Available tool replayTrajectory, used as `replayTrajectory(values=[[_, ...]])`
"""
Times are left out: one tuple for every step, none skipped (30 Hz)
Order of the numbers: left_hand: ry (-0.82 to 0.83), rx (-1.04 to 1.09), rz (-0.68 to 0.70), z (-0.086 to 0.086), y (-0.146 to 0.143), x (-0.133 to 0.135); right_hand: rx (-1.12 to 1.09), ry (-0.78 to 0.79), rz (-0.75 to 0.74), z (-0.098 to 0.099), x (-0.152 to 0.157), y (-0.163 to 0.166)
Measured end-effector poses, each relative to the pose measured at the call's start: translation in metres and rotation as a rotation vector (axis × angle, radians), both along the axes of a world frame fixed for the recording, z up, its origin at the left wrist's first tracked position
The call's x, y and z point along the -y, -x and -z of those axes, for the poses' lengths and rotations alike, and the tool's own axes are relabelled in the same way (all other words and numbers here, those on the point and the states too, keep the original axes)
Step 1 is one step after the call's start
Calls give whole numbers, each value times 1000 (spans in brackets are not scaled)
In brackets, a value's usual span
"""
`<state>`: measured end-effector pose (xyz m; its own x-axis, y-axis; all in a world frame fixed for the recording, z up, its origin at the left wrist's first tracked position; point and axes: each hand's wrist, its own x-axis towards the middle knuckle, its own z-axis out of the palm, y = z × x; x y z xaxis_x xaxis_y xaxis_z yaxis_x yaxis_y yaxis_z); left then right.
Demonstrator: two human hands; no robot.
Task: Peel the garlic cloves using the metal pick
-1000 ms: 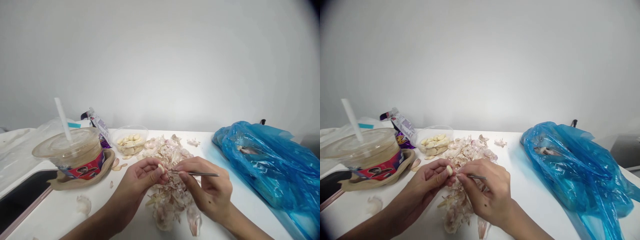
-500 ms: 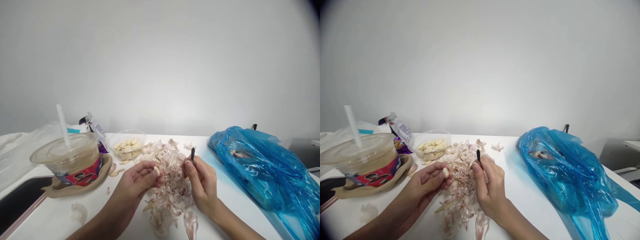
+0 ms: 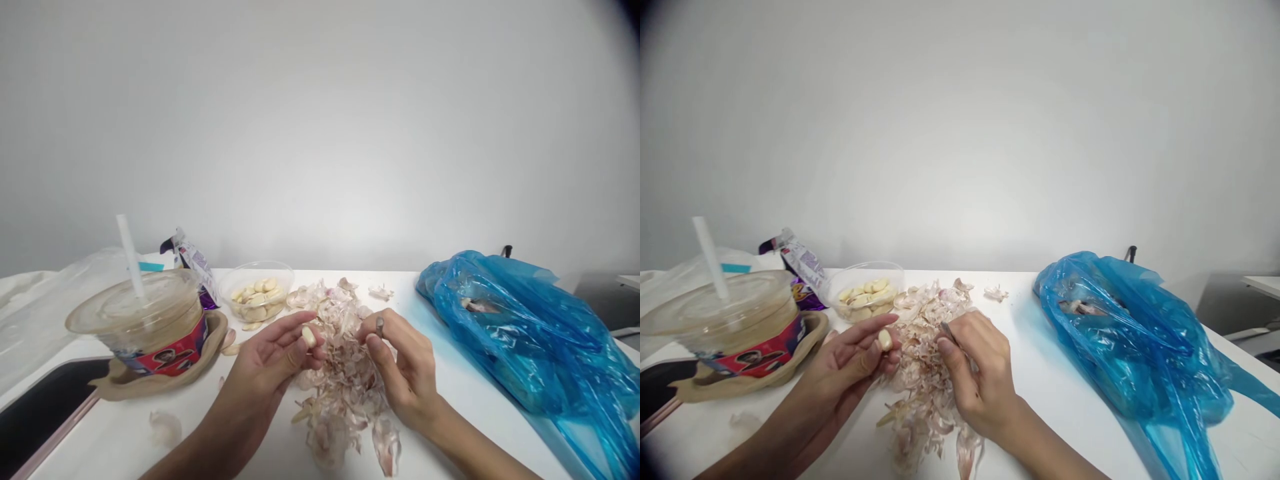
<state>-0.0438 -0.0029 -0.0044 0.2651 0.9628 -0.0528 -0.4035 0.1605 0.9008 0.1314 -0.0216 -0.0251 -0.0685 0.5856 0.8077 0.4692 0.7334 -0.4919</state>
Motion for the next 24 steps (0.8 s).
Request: replayTrajectory(values=[[-11,-4,1,1,0,0,5,-31,6,-1,0,-1],[-27,-8,4,2,0,0,6,-57,17,-2,1,-2],[-46,-14,8,4,-1,-1,4,-76,24,-3,1,-3],[-64,-24,13,5,-1,-1,0,-87,20,-4,1,-4],[-77,-35,19,5,-1,-1,-8,-88,-2,-5,1,-4],[-88,-45,24,6,-2,-1,-20,-82,-39,-6,1,-4],[-95,-58,37,7,-2,-1,-37,-65,-86,-6,2,-4],[-97,-74,56,9,-2,-2,-49,-34,-134,-6,2,-3],[-97,-85,76,10,-2,-2,-59,7,-177,-6,2,-1],[-95,-93,93,11,-3,-2,-74,52,-210,-6,2,0],[-92,-94,105,13,-3,-2,-92,92,-232,-6,2,2],[-91,-89,110,14,-3,-2,-119,117,-242,-6,2,3],[-88,-79,107,15,-3,-3,-148,128,-244,-6,2,4],[-81,-67,102,15,-3,-3,-179,127,-240,-6,1,4],[-72,-54,97,15,-3,-3,-208,122,-237,-6,1,4],[-56,-46,94,15,-4,-4,-226,115,-238,-6,1,4],[-40,-35,91,14,-3,-4,-233,110,-241,-6,1,4],[-21,-21,90,13,-3,-4,-229,109,-249,-6,1,4],[-4,-7,95,13,-3,-4,-216,112,-260,-6,2,4],[13,9,104,13,-3,-4,-199,114,-272,-6,2,3],[26,23,117,14,-3,-4,-183,116,-284,-6,3,3],[35,35,133,15,-2,-4,-173,121,-294,-6,4,4],[43,45,149,16,-2,-3,-171,125,-302,-6,4,4],[50,52,163,18,-2,-3,-172,125,-307,-6,5,4]])
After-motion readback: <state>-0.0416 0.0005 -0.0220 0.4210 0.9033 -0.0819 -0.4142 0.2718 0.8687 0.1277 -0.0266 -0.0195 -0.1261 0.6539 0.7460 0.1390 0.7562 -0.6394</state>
